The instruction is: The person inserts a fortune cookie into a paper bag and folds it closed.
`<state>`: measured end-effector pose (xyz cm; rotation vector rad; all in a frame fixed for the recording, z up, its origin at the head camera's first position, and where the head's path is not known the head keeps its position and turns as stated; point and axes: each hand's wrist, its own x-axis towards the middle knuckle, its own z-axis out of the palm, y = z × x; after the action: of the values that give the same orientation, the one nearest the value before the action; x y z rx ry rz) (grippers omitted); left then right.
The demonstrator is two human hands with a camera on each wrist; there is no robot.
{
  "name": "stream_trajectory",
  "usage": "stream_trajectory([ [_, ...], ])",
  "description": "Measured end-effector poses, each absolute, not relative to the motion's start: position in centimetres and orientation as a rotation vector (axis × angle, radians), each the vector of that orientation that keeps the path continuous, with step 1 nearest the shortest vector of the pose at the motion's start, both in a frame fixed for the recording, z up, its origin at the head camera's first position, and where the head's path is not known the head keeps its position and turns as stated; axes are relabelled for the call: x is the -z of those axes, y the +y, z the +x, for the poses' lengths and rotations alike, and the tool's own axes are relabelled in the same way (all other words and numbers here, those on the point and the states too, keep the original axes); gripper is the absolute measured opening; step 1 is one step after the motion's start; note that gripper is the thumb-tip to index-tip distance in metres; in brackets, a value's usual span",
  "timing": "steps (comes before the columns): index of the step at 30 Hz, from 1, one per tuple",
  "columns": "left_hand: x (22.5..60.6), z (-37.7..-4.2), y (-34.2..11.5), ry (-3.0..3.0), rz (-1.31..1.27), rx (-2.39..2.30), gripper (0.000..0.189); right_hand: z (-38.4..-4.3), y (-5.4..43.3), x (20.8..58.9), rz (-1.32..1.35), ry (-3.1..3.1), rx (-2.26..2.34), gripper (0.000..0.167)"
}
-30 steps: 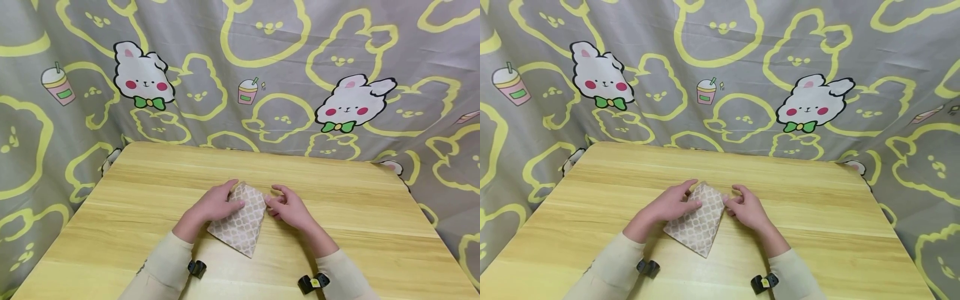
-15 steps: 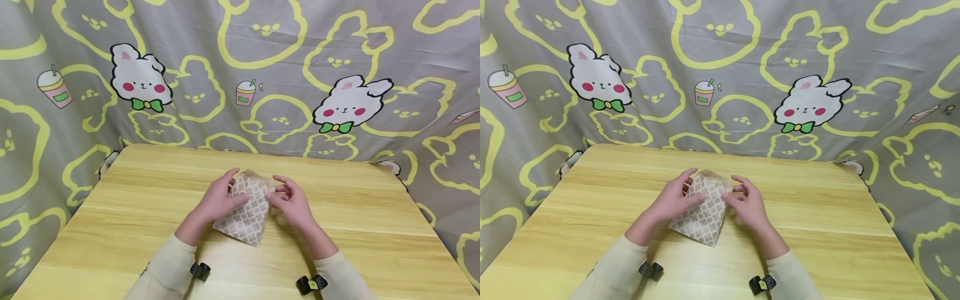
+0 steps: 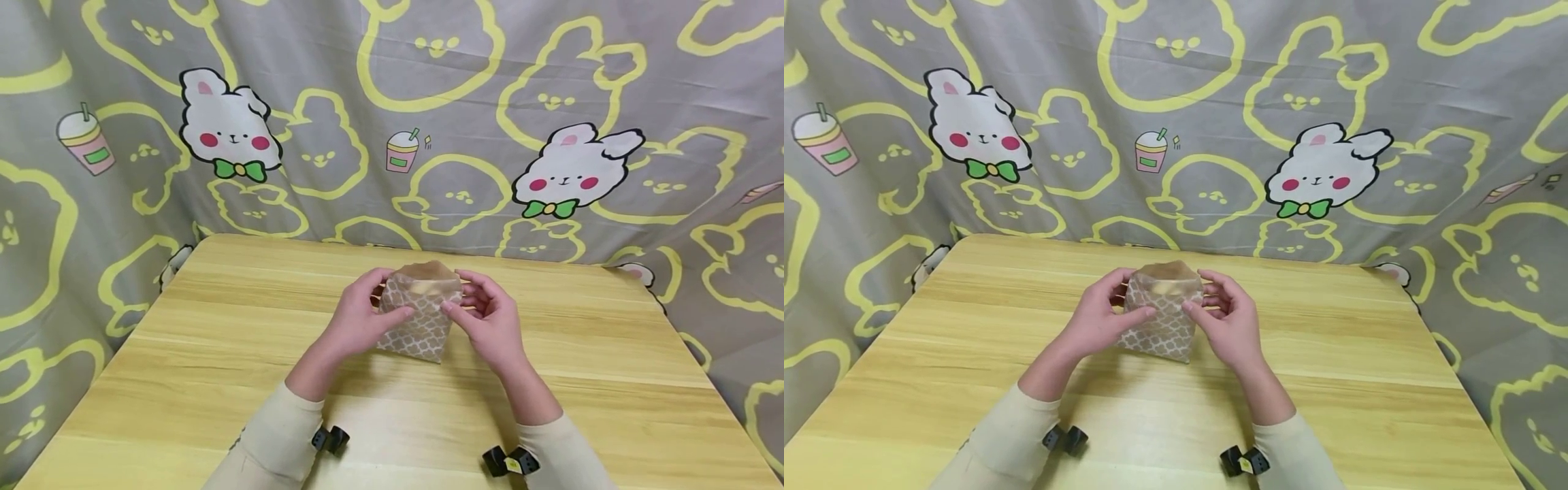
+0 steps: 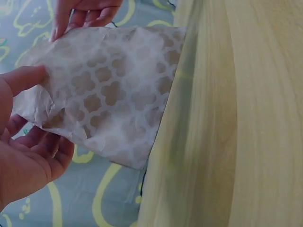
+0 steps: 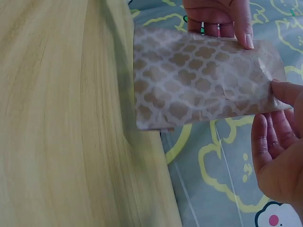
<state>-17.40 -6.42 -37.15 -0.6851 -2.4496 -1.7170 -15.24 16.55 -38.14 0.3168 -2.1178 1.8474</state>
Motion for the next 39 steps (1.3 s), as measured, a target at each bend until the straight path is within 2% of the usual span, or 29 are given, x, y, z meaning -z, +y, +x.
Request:
stream_trajectory([
  [8, 37.4, -17.3, -6.4, -2.363, -0.678, 1.879, 0.034, -15.0, 16.7, 38.2, 0.385, -2.085, -1.842, 0.047],
  [13, 37.8, -17.3, -6.5, -2.328, -0.674, 1.878, 0.027, -14.9, 16.6, 38.5, 0.462, -2.081, -1.864, 0.04],
  [19, 38.3, -17.4, -6.4, -2.298, -0.719, 1.866, 0.019, -15.1, 16.2, 39.3, 0.521, -2.108, -1.856, 0.04],
  [31, 38.4, -17.4, -6.1, -2.341, -0.771, 1.899, 0.036, -15.0, 15.5, 39.9, 0.439, -2.07, -1.896, 0.029],
  [39, 38.4, -17.2, -5.9, -2.354, -0.696, 1.938, 0.028, -15.0, 15.6, 39.9, 0.454, -2.065, -1.935, 0.028],
])
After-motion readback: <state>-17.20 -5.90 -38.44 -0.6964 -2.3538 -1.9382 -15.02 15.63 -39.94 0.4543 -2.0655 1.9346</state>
